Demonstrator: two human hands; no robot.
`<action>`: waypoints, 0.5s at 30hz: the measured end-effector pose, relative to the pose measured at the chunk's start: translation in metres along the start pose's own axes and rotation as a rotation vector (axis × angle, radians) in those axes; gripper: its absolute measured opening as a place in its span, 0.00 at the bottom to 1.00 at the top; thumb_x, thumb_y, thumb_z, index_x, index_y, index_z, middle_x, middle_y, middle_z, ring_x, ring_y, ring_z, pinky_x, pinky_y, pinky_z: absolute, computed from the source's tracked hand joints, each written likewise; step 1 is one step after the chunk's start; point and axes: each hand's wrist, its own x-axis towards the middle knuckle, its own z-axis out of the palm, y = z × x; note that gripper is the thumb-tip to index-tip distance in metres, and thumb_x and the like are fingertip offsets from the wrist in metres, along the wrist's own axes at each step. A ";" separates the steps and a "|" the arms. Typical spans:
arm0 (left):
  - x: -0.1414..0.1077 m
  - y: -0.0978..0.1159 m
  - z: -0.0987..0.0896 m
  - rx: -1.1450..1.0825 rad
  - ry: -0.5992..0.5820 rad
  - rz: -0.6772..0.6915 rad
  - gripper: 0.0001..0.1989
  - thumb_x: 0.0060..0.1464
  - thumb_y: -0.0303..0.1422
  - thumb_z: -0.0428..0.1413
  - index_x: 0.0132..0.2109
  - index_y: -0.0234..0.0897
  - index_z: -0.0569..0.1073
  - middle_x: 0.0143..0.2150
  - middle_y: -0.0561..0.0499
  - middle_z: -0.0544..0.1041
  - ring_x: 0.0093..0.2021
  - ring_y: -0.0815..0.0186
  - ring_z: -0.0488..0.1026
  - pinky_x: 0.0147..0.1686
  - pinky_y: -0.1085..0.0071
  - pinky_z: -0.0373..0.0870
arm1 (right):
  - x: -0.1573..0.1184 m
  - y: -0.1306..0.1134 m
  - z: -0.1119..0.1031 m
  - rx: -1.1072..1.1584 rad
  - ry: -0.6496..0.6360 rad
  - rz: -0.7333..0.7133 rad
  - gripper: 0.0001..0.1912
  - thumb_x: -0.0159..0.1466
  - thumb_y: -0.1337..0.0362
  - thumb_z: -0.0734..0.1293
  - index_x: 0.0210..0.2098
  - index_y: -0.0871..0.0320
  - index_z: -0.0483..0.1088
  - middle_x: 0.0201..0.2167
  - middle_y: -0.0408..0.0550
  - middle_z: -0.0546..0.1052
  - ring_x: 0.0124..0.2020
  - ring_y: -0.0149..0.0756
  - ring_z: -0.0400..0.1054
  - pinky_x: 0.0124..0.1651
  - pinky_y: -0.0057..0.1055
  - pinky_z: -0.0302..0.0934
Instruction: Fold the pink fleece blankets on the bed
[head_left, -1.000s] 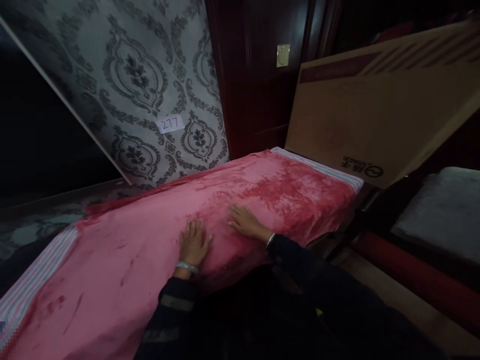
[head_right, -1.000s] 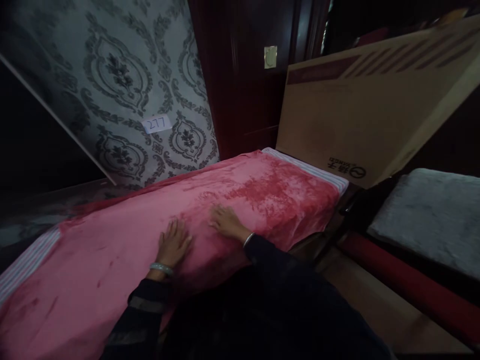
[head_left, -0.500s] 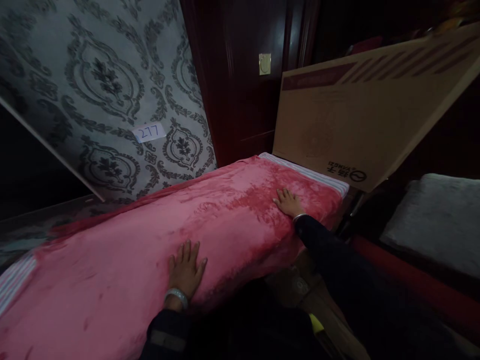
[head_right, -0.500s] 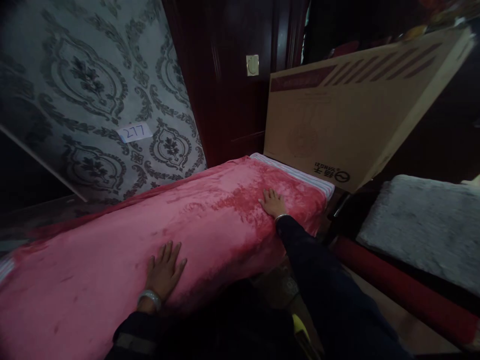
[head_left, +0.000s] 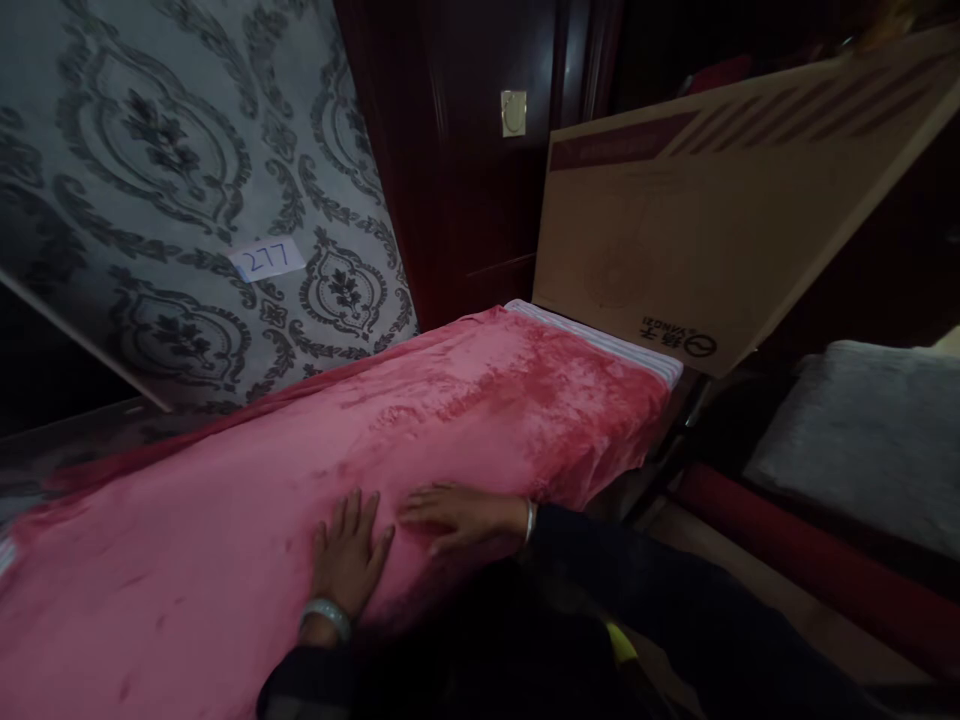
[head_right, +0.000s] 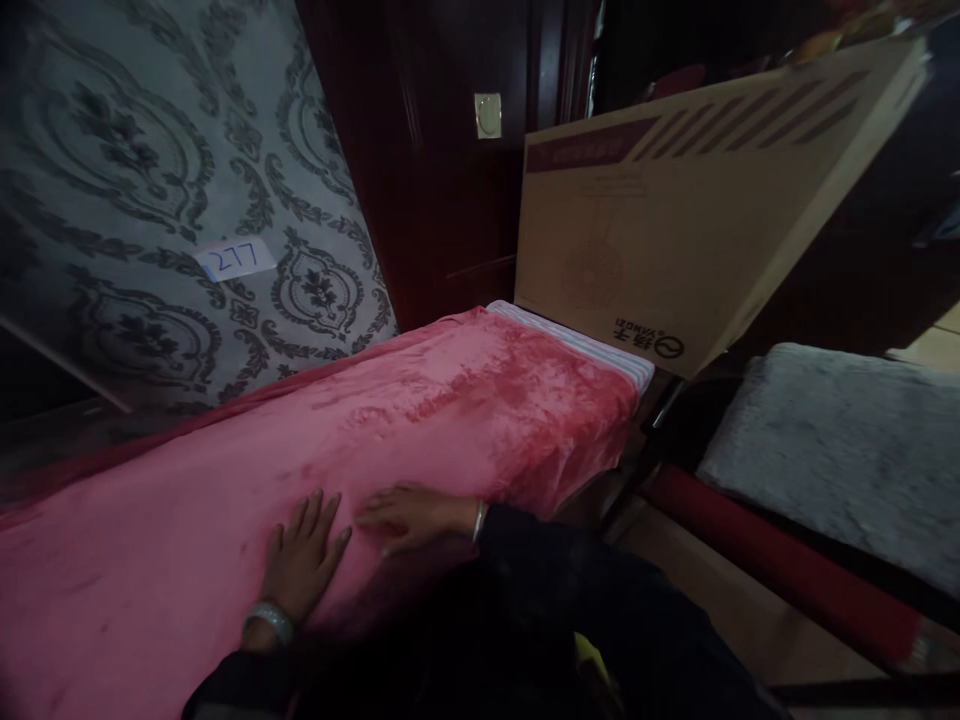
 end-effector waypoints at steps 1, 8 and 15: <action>0.000 -0.001 0.001 0.004 0.002 0.000 0.29 0.68 0.38 0.44 0.73 0.38 0.56 0.77 0.40 0.49 0.76 0.47 0.49 0.69 0.39 0.52 | -0.002 0.012 -0.008 -0.006 0.005 0.033 0.30 0.67 0.45 0.66 0.68 0.36 0.64 0.68 0.36 0.66 0.71 0.43 0.54 0.71 0.39 0.54; 0.002 -0.008 0.015 0.002 0.070 0.021 0.30 0.67 0.38 0.41 0.73 0.37 0.59 0.76 0.40 0.52 0.76 0.48 0.50 0.69 0.39 0.51 | -0.055 0.158 -0.072 -0.205 0.096 0.682 0.32 0.75 0.53 0.54 0.75 0.56 0.52 0.75 0.60 0.50 0.75 0.54 0.42 0.71 0.61 0.44; 0.003 -0.017 0.031 -0.051 0.128 0.036 0.32 0.64 0.42 0.39 0.71 0.37 0.63 0.75 0.41 0.56 0.75 0.48 0.53 0.69 0.38 0.50 | -0.108 0.232 -0.075 -0.296 0.021 0.868 0.33 0.75 0.48 0.50 0.76 0.52 0.49 0.76 0.55 0.48 0.75 0.52 0.42 0.71 0.61 0.43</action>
